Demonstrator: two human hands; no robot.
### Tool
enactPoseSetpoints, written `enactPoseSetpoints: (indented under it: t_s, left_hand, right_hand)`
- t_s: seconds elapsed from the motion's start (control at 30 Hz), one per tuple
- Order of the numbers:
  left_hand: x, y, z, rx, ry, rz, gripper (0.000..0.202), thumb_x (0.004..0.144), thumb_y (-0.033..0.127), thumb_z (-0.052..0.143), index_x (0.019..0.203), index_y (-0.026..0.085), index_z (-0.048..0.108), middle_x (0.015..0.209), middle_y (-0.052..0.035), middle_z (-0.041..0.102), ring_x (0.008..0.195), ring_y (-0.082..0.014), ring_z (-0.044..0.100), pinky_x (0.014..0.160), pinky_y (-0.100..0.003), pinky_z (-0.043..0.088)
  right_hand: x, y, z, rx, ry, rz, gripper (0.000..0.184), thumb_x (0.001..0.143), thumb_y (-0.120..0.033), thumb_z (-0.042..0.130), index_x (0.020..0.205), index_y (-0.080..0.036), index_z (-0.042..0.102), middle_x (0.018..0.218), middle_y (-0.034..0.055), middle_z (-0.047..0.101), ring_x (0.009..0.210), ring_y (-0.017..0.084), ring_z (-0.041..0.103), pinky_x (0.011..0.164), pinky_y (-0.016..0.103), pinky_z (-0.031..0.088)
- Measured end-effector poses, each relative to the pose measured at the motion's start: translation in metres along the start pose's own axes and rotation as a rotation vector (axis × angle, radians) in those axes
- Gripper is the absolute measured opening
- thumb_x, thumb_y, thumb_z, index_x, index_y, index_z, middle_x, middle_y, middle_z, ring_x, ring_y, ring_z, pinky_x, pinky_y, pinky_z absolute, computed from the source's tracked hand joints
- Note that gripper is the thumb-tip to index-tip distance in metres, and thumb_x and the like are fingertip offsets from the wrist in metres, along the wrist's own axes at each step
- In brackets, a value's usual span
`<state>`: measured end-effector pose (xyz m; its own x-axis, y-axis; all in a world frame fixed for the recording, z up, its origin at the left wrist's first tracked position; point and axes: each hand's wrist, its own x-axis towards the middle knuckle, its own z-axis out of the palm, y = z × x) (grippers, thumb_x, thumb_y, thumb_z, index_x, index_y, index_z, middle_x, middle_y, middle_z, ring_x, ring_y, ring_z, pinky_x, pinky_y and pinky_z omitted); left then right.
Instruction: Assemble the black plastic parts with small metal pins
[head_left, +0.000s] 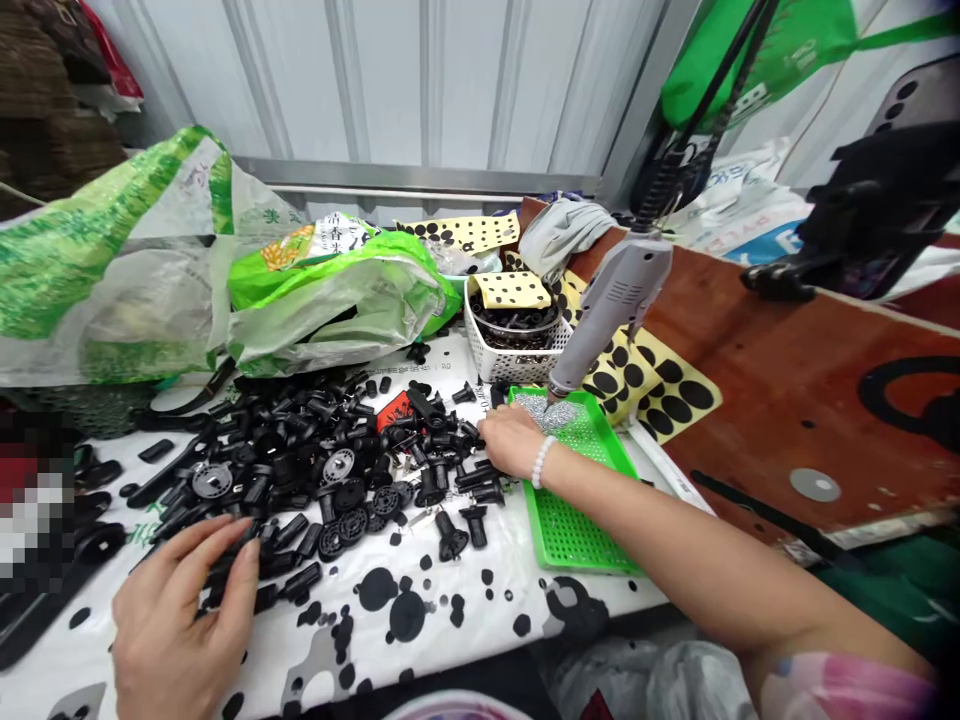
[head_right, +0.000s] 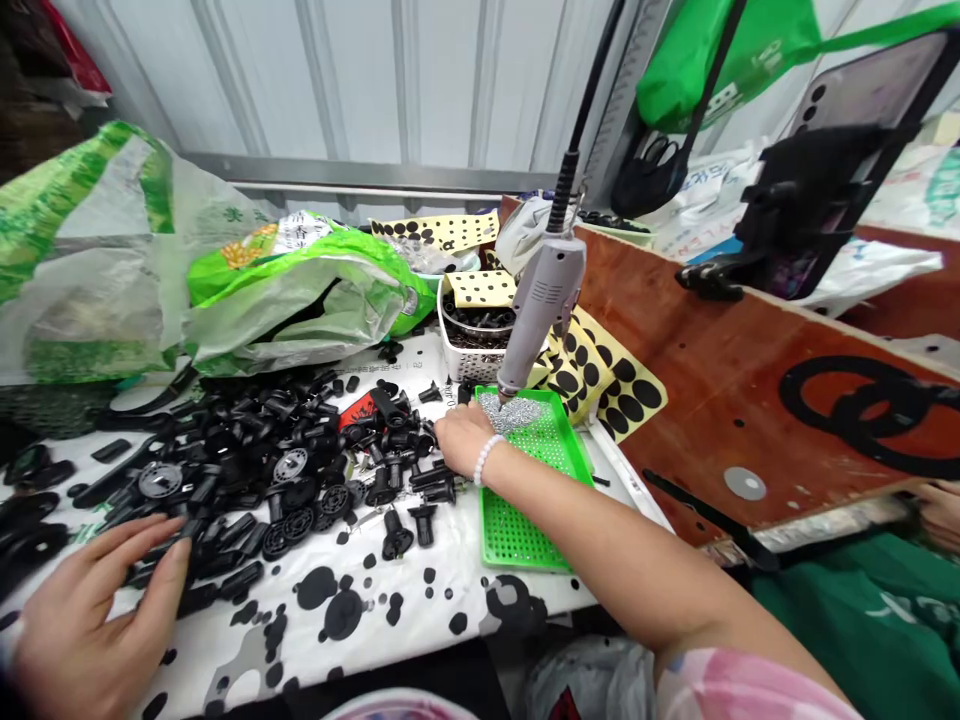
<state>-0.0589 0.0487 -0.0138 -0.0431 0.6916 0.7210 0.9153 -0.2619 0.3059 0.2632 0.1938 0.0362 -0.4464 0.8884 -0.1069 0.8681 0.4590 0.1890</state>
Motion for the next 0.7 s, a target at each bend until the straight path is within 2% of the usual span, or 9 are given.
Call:
enactPoseSetpoints:
  t_s: [0.03,0.1,0.2,0.3,0.4,0.5,0.53,0.6,0.7]
  left_hand:
    - [0.010,0.010,0.000,0.055,0.013,-0.018,0.026,0.081,0.018,0.059,0.108,0.021,0.057,0.109,-0.0128,0.057,0.099,-0.0307,0.054,0.093,-0.049,0.035]
    - [0.029,0.029,0.005,0.090,0.009,0.074,0.017,0.082,0.022,0.059,0.099,0.022,0.059,0.101,-0.0105,0.063,0.092,-0.0285,0.058,0.088,-0.046,0.039]
    - [0.053,0.050,0.020,0.072,-0.079,0.188,0.011,0.084,0.023,0.056,0.094,0.021,0.060,0.095,-0.0090,0.065,0.086,-0.0252,0.061,0.084,-0.043,0.041]
    - [0.071,0.065,0.040,0.030,-0.199,0.290,0.010,0.085,0.024,0.055,0.091,0.019,0.061,0.091,-0.0085,0.067,0.083,-0.0242,0.062,0.082,-0.043,0.042]
    - [0.087,0.081,0.064,-0.002,-0.329,0.353,0.014,0.087,0.025,0.051,0.094,0.019,0.061,0.094,-0.0092,0.068,0.088,-0.0246,0.061,0.085,-0.043,0.042]
    - [0.104,0.098,0.090,-0.032,-0.442,0.421,0.022,0.088,0.027,0.049,0.105,0.018,0.061,0.110,-0.0104,0.066,0.103,-0.0255,0.057,0.091,-0.043,0.040]
    - [0.110,0.102,0.099,-0.041,-0.481,0.447,0.026,0.088,0.029,0.049,0.109,0.018,0.060,0.115,-0.0105,0.064,0.109,-0.0259,0.055,0.094,-0.043,0.038]
    - [0.120,0.109,0.115,-0.051,-0.556,0.494,0.033,0.088,0.035,0.049,0.116,0.019,0.058,0.121,-0.0099,0.062,0.117,-0.0271,0.050,0.099,-0.045,0.036]
    - [0.132,0.110,0.129,-0.038,-0.642,0.540,0.039,0.087,0.044,0.050,0.116,0.020,0.059,0.116,-0.0099,0.065,0.115,-0.0282,0.051,0.099,-0.048,0.035]
  right_hand:
    - [-0.001,0.000,0.002,0.009,0.017,-0.004,0.027,0.091,-0.029,0.057,0.112,-0.013,0.057,0.113,0.0089,0.059,0.097,0.021,0.061,0.083,0.041,0.051]
    - [-0.002,0.002,0.005,0.032,0.052,-0.016,0.026,0.091,-0.030,0.056,0.111,-0.013,0.058,0.112,0.0084,0.060,0.095,0.020,0.061,0.082,0.040,0.051]
    - [-0.006,0.005,0.004,0.077,0.105,-0.045,0.020,0.091,-0.029,0.056,0.102,-0.013,0.061,0.103,0.0061,0.063,0.090,0.018,0.062,0.081,0.039,0.050]
    - [-0.018,0.009,-0.005,0.126,0.173,-0.082,0.014,0.090,-0.021,0.055,0.082,-0.013,0.064,0.085,0.0065,0.066,0.082,0.019,0.061,0.082,0.039,0.046]
    - [-0.044,0.011,-0.017,0.183,0.241,-0.122,0.018,0.087,-0.015,0.052,0.075,-0.013,0.064,0.076,0.0083,0.065,0.076,0.021,0.057,0.079,0.038,0.042]
    - [-0.079,0.007,-0.023,0.246,0.299,-0.160,0.020,0.089,-0.019,0.047,0.077,-0.015,0.063,0.074,0.0069,0.064,0.074,0.020,0.054,0.075,0.036,0.040]
    - [-0.091,0.003,-0.022,0.281,0.330,-0.177,0.021,0.089,-0.020,0.046,0.078,-0.015,0.063,0.073,0.0065,0.063,0.073,0.020,0.053,0.072,0.035,0.039]
    - [-0.113,-0.011,-0.013,0.516,0.479,-0.251,0.022,0.089,-0.019,0.043,0.081,-0.014,0.062,0.072,0.0075,0.062,0.070,0.019,0.052,0.068,0.034,0.039]
    - [-0.130,-0.040,0.013,0.758,0.583,-0.375,0.029,0.093,-0.026,0.036,0.082,-0.015,0.061,0.069,0.0070,0.064,0.064,0.017,0.054,0.061,0.029,0.040]
